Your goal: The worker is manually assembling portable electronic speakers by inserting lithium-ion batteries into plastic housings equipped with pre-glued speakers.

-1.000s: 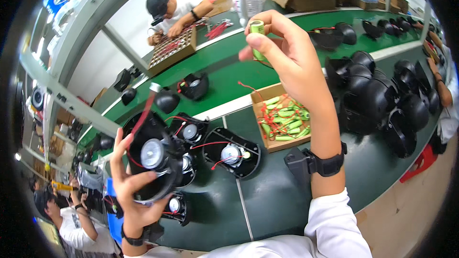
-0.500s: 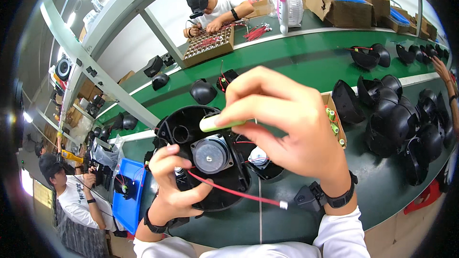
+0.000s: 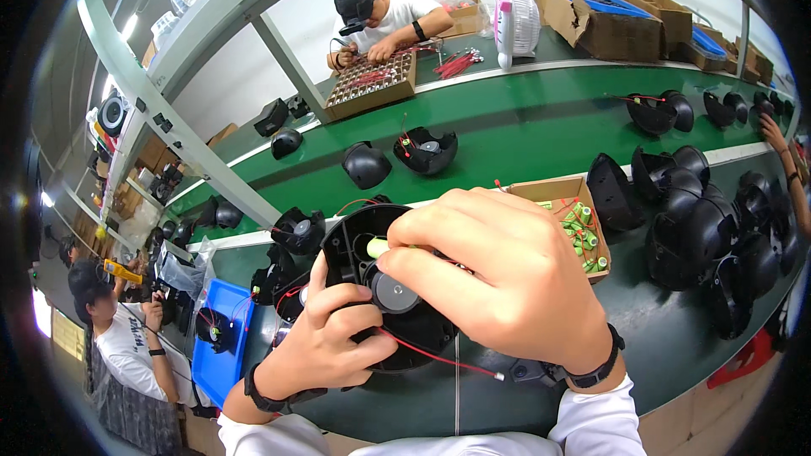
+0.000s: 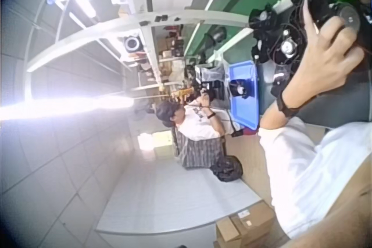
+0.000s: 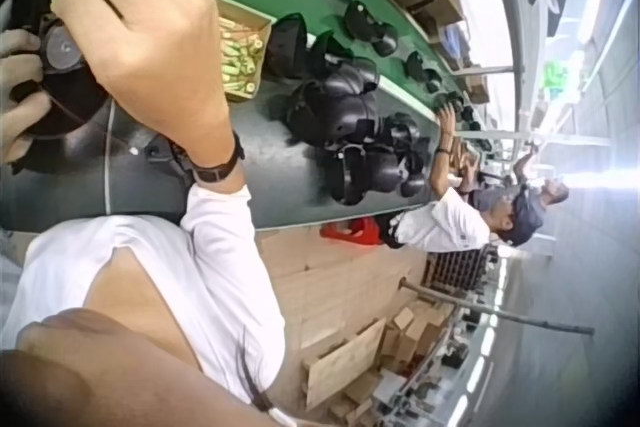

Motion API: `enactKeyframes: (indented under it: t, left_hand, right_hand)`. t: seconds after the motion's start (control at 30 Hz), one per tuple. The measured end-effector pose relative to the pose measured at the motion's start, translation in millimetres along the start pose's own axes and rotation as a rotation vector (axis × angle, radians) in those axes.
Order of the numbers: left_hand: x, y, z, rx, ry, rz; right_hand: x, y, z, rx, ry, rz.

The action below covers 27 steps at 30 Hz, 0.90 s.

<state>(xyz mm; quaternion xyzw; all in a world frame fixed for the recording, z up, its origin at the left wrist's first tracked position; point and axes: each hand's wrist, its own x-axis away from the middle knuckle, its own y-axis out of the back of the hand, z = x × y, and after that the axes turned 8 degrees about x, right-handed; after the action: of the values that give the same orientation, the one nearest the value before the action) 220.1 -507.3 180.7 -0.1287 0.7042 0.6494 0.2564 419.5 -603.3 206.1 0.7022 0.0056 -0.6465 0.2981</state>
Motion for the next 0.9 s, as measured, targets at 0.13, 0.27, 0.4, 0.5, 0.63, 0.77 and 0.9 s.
enactKeyframes:
  t: [0.13, 0.27, 0.4, 0.5, 0.63, 0.77, 0.9]
  left_hand:
    - [-6, 5, -1, -0.107, -0.017, 0.096]
    - [-6, 4, -1, -0.147, -0.035, 0.141]
    - [-6, 3, -1, -0.158, -0.035, 0.152]
    - [-5, 0, 0, -0.113, -0.069, 0.123]
    - [-3, -3, -2, -0.112, -0.090, 0.121]
    - [-6, -3, -3, -0.074, -0.075, 0.177]
    - [-9, -8, -1, -0.031, -0.047, 0.317]
  right_hand:
    - [1, -1, -1, 0.012, -0.045, 0.001]
    - [0, -1, -5, -0.024, -0.026, -0.009]
    - [1, -1, -5, -0.062, -0.015, -0.005]
    - [2, -6, -5, -0.079, -0.027, 0.008]
    - [-1, -17, 3, -0.036, -0.060, 0.066]
    - [0, -17, 6, 0.023, -0.078, 0.131]
    - [7, -14, 3, 0.096, -0.035, 0.318]
